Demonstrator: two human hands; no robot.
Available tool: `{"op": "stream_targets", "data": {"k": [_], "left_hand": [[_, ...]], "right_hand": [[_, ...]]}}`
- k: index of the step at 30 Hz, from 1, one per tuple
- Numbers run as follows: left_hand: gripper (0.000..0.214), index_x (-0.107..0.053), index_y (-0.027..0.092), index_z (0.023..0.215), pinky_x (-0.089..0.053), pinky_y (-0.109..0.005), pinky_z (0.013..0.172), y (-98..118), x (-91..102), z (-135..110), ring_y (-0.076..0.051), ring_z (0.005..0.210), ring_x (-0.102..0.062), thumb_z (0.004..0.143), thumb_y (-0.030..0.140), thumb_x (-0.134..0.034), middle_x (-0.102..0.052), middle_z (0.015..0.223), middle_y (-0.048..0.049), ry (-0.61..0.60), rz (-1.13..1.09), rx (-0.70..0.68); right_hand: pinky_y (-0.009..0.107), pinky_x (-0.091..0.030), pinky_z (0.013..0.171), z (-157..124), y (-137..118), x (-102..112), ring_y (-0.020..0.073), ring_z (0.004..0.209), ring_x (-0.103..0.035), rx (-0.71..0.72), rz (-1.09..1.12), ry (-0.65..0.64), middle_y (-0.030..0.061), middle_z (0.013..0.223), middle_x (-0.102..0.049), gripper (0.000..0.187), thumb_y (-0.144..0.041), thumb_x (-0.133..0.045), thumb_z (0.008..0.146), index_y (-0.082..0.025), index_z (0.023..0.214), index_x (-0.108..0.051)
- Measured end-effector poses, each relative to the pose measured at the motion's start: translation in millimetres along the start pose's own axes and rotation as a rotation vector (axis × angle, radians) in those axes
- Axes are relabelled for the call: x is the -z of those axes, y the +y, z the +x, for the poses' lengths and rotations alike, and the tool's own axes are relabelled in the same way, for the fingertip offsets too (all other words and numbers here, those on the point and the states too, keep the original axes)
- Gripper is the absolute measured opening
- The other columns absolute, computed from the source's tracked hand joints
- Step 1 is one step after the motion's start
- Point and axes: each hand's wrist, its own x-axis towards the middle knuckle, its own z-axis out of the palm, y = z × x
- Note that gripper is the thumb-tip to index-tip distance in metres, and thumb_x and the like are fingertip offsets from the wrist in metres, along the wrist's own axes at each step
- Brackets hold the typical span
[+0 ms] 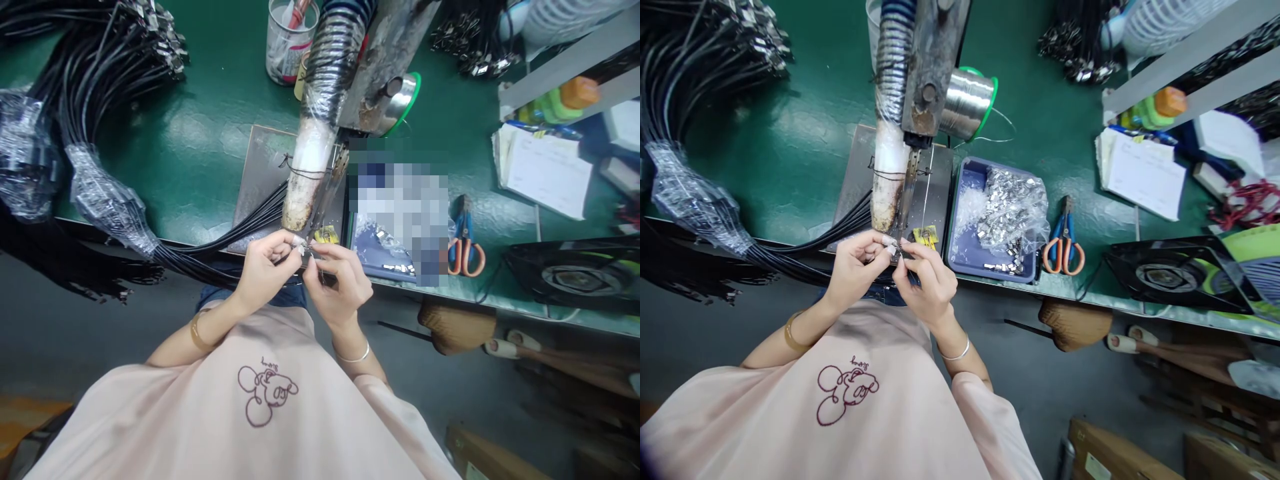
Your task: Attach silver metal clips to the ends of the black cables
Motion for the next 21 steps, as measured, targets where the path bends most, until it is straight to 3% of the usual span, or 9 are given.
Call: {"op": "stream_targets", "data": {"k": [11, 21], "left_hand": [[0.015, -0.066, 0.013, 0.079, -0.025, -0.019, 0.044, 3.4, 4.6, 1.2, -0.006, 0.044, -0.033, 0.075, 0.028, -0.066, -0.043, 0.050, 0.0078, -0.050, -0.086, 0.135], [0.014, -0.068, 0.012, 0.080, -0.026, -0.019, 0.045, -1.7, 4.2, -0.1, -0.005, 0.046, -0.033, 0.077, 0.025, -0.065, -0.041, 0.052, 0.0077, -0.032, -0.072, 0.043]], "right_hand": [[0.023, -0.065, 0.078, -1.7, 1.3, 4.1, 0.0147, 0.086, -0.079, 0.015, -0.011, -0.032, 0.0065, 0.094, -0.081, 0.019, -0.005, -0.070, 0.088, -0.022, 0.091, -0.062], [0.026, -0.066, 0.077, -2.1, 1.3, 1.5, 0.0155, 0.086, -0.079, -0.027, -0.001, -0.012, 0.0053, 0.095, -0.080, 0.019, -0.005, -0.070, 0.088, -0.023, 0.091, -0.063]]}}
